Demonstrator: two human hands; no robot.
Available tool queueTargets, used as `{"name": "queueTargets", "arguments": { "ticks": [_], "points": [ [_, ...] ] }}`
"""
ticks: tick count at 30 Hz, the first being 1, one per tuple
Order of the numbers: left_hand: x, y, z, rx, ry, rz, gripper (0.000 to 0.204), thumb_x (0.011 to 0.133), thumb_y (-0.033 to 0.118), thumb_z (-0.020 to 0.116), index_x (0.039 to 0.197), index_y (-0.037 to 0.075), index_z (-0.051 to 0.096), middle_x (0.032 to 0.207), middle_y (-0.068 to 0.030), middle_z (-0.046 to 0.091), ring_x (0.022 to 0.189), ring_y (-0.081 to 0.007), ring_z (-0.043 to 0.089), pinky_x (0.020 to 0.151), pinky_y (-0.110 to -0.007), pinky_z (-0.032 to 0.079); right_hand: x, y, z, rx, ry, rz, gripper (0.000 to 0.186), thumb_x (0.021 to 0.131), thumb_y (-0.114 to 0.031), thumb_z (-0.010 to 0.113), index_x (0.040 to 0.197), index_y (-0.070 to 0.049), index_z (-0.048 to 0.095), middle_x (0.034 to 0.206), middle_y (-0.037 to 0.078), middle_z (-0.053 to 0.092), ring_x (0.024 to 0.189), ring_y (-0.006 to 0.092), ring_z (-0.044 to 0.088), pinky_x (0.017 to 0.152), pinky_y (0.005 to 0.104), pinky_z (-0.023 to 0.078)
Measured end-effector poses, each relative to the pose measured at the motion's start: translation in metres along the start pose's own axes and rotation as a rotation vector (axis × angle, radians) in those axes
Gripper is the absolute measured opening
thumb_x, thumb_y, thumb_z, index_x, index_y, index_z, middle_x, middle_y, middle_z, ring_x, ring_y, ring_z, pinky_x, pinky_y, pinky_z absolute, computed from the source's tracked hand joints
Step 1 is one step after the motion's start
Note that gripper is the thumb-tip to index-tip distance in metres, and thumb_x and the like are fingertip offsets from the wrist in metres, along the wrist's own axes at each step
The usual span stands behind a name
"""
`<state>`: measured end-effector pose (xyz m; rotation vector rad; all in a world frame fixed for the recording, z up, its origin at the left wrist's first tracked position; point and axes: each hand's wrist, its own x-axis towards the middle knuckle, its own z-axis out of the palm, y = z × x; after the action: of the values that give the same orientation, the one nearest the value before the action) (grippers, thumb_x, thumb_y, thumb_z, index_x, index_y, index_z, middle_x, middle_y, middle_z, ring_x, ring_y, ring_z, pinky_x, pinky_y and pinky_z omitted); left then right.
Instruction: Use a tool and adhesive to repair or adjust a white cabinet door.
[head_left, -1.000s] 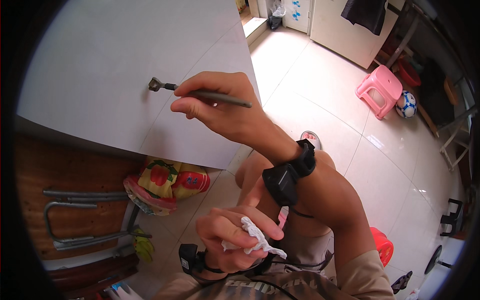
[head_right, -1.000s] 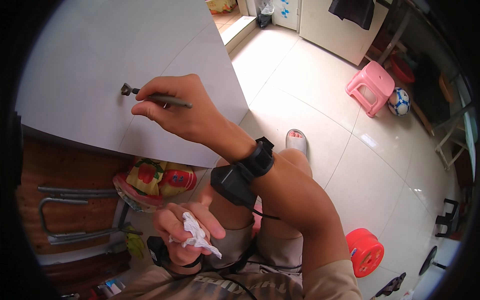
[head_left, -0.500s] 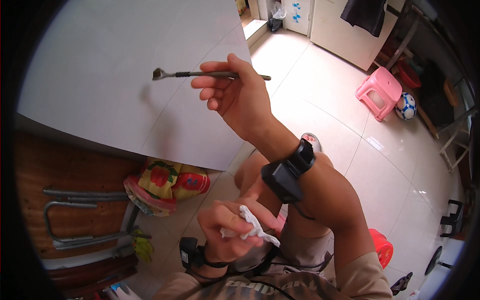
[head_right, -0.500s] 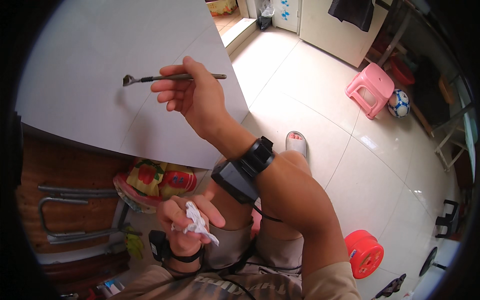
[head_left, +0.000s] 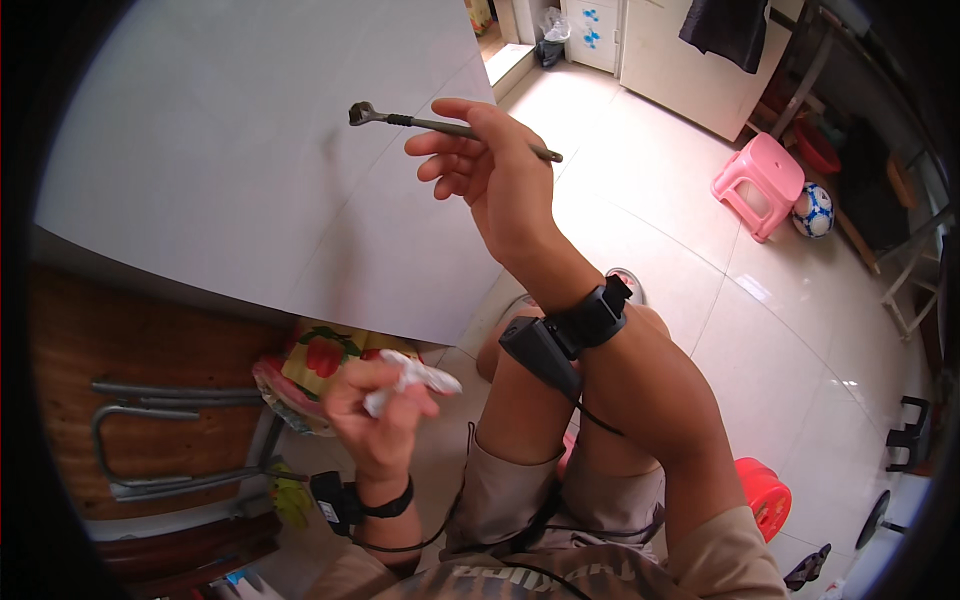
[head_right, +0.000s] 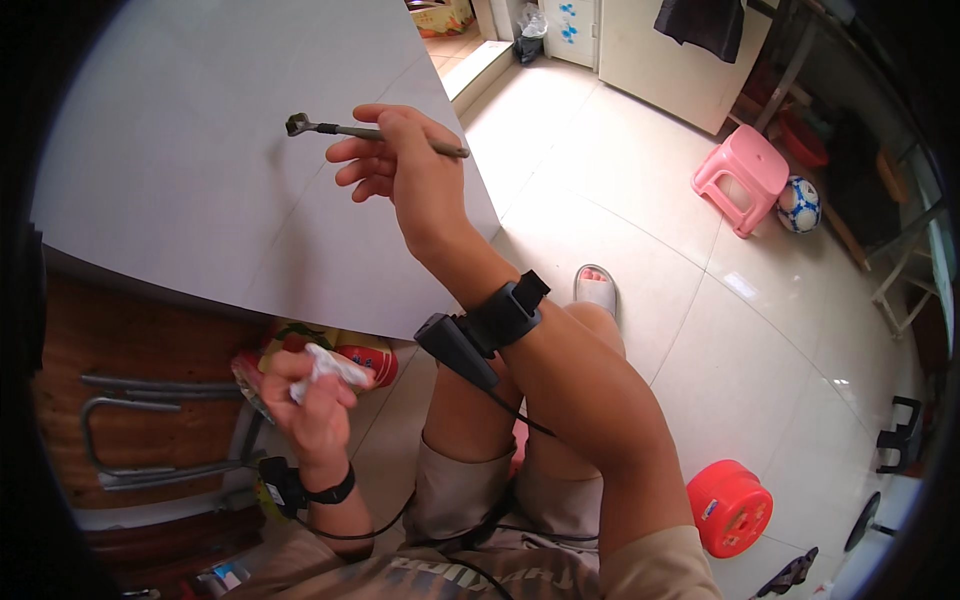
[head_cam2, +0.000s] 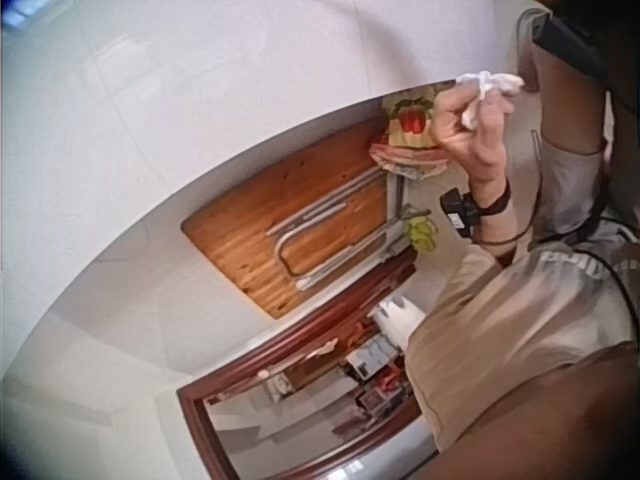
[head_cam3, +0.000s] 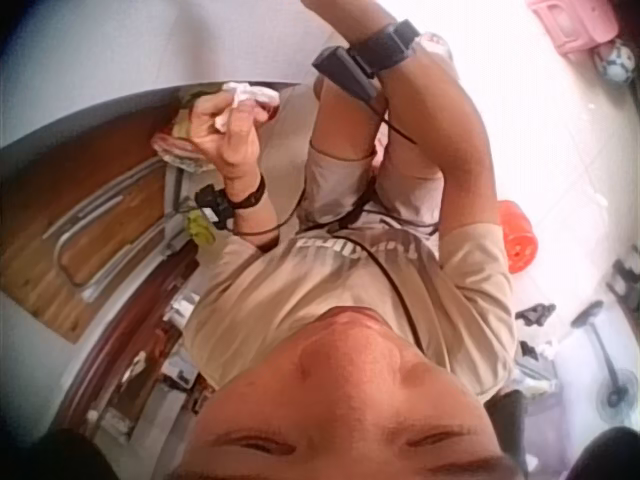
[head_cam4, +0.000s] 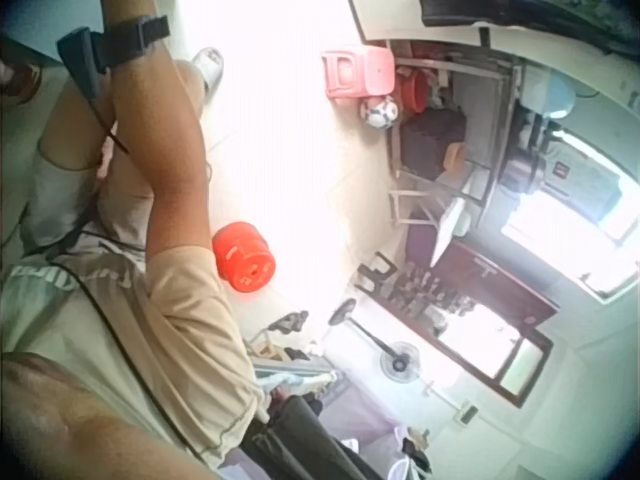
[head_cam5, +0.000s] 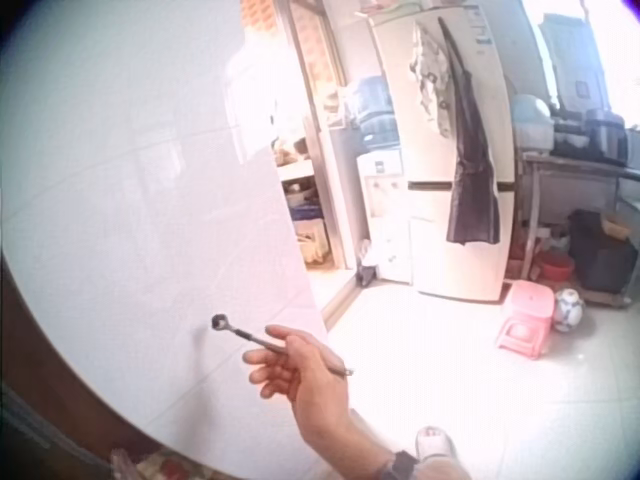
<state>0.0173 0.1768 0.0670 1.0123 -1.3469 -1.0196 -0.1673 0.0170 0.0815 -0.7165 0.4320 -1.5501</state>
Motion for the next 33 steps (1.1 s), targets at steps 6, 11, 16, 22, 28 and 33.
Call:
{"name": "queueTargets", "arguments": {
  "ticks": [6, 11, 16, 22, 28, 33],
  "points": [
    [0.054, 0.006, -0.022, 0.489, 0.317, 0.132, 0.015, 0.095, 0.004, 0.069, 0.107, -0.005, 0.067, 0.075, -0.0093, 0.068, 0.065, -0.0124, 0.065, 0.058, -0.026, 0.052, -0.012, 0.003, 0.009, -0.272, 0.016, -0.170, 0.033, 0.102, -0.015, 0.051, 0.121, 0.009, 0.061, 0.095, 0.017, 0.075, 0.076, 0.0178, 0.072, 0.063, 0.0289, 0.057],
    [0.109, 0.020, -0.040, 1.021, 0.342, 0.446, 0.015, 0.093, 0.006, 0.073, 0.104, -0.005, 0.075, 0.085, -0.0130, 0.076, 0.068, -0.0112, 0.067, 0.064, -0.027, 0.055, -0.015, 0.023, 0.015, -0.433, -0.033, -0.252, 0.029, 0.103, -0.012, 0.054, 0.122, 0.007, 0.063, 0.103, 0.015, 0.075, 0.081, 0.0155, 0.073, 0.068, 0.0269, 0.057],
    [0.130, 0.024, -0.054, 1.246, 0.265, 0.519, 0.016, 0.087, 0.004, 0.074, 0.102, -0.003, 0.075, 0.083, -0.0198, 0.073, 0.067, -0.0304, 0.071, 0.063, -0.036, 0.056, -0.027, 0.033, 0.009, -0.622, -0.103, -0.339, 0.025, 0.101, -0.006, 0.057, 0.121, 0.009, 0.062, 0.100, 0.016, 0.076, 0.078, 0.0163, 0.074, 0.071, 0.0282, 0.059],
    [0.120, -0.018, -0.056, 1.360, 0.002, 0.386, 0.014, 0.087, 0.007, 0.072, 0.097, -0.001, 0.074, 0.077, -0.0234, 0.067, 0.070, -0.0420, 0.067, 0.063, -0.044, 0.053, -0.025, 0.043, 0.016, -0.670, -0.046, -0.384, 0.025, 0.099, -0.004, 0.060, 0.121, 0.008, 0.062, 0.096, 0.018, 0.075, 0.074, 0.0179, 0.073, 0.068, 0.0288, 0.057],
    [0.096, -0.050, -0.060, 1.317, -0.092, 0.215, 0.014, 0.086, 0.007, 0.073, 0.095, -0.003, 0.074, 0.076, -0.0227, 0.068, 0.066, -0.0368, 0.069, 0.062, -0.040, 0.054, -0.039, 0.030, 0.008, -1.018, -0.207, -0.474, 0.028, 0.091, -0.002, 0.062, 0.117, 0.007, 0.059, 0.080, 0.020, 0.067, 0.070, 0.0413, 0.065, 0.063, 0.0473, 0.051],
    [0.108, -0.017, -0.037, 1.147, -0.004, 0.337, 0.015, 0.084, 0.003, 0.074, 0.098, -0.003, 0.075, 0.080, -0.0219, 0.071, 0.068, -0.0359, 0.072, 0.066, -0.039, 0.057, -0.024, 0.043, 0.010, -1.062, -0.077, -0.652, 0.033, 0.093, 0.000, 0.062, 0.125, 0.006, 0.056, 0.076, 0.019, 0.064, 0.066, 0.0389, 0.063, 0.058, 0.0462, 0.048]
  ]
}}
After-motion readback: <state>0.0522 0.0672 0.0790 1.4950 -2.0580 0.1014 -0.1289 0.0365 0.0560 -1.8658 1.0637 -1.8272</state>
